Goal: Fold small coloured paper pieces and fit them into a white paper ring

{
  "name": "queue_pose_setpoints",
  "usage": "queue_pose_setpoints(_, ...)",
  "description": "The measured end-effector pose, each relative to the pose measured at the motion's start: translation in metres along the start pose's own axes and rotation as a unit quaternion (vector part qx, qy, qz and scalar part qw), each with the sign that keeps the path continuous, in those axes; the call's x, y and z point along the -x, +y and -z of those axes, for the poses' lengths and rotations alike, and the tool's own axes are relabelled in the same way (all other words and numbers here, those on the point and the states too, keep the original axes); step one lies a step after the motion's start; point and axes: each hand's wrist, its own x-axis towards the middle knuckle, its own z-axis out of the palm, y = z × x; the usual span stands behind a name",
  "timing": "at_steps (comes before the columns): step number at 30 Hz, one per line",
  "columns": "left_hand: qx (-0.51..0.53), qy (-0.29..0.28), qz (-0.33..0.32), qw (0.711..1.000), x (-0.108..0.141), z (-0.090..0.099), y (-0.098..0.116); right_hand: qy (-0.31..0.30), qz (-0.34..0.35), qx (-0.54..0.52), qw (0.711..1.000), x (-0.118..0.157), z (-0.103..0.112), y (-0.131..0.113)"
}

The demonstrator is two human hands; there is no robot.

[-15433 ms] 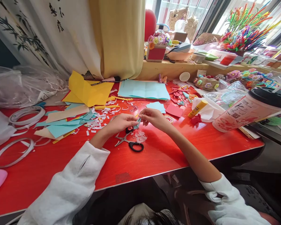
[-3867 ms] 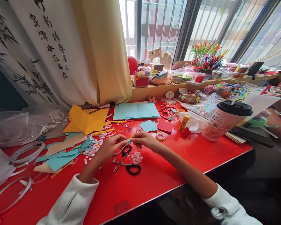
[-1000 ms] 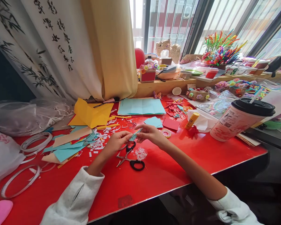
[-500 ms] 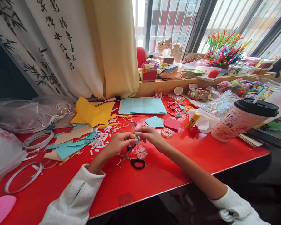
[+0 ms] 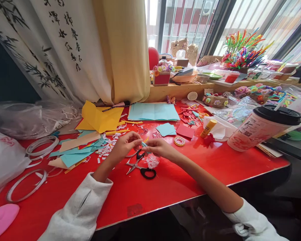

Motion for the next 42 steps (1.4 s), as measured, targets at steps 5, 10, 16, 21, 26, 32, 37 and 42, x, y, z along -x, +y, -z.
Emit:
queue_pose_setpoints(5,-0.036,-0.01,-0.027,0.999,-0.004,0.007,-0.006,-0.02,-0.028,-0.023,0.999,0.001,0.002,-0.002)
queue_pose_setpoints(10,-0.217,0.006,-0.005,0.976,-0.007,0.023,-0.01,0.074,-0.009,0.119,0.99,-0.003,0.009,0.008)
queue_pose_setpoints(16,-0.368,-0.173,0.103,0.908,-0.003,0.048,-0.025,0.16,-0.044,0.325,0.931,0.0,0.026,0.007)
queue_pose_setpoints(21,-0.365,-0.231,0.091,0.897,0.0,0.048,-0.021,0.032,-0.116,0.466,0.877,0.009,0.037,0.005)
queue_pose_setpoints(26,-0.383,-0.229,0.108,0.888,0.001,0.042,-0.018,0.012,-0.124,0.471,0.874,0.013,0.038,0.004)
queue_pose_setpoints(32,-0.382,-0.222,0.104,0.891,0.001,0.043,-0.009,0.123,-0.086,0.555,0.818,0.003,0.028,0.012)
queue_pose_setpoints(37,-0.362,-0.147,0.077,0.917,0.002,0.04,-0.003,0.179,0.05,0.525,0.831,-0.003,0.011,0.017)
queue_pose_setpoints(42,-0.412,-0.197,0.09,0.885,0.001,0.032,-0.019,0.036,0.217,0.484,0.847,0.001,-0.017,0.013)
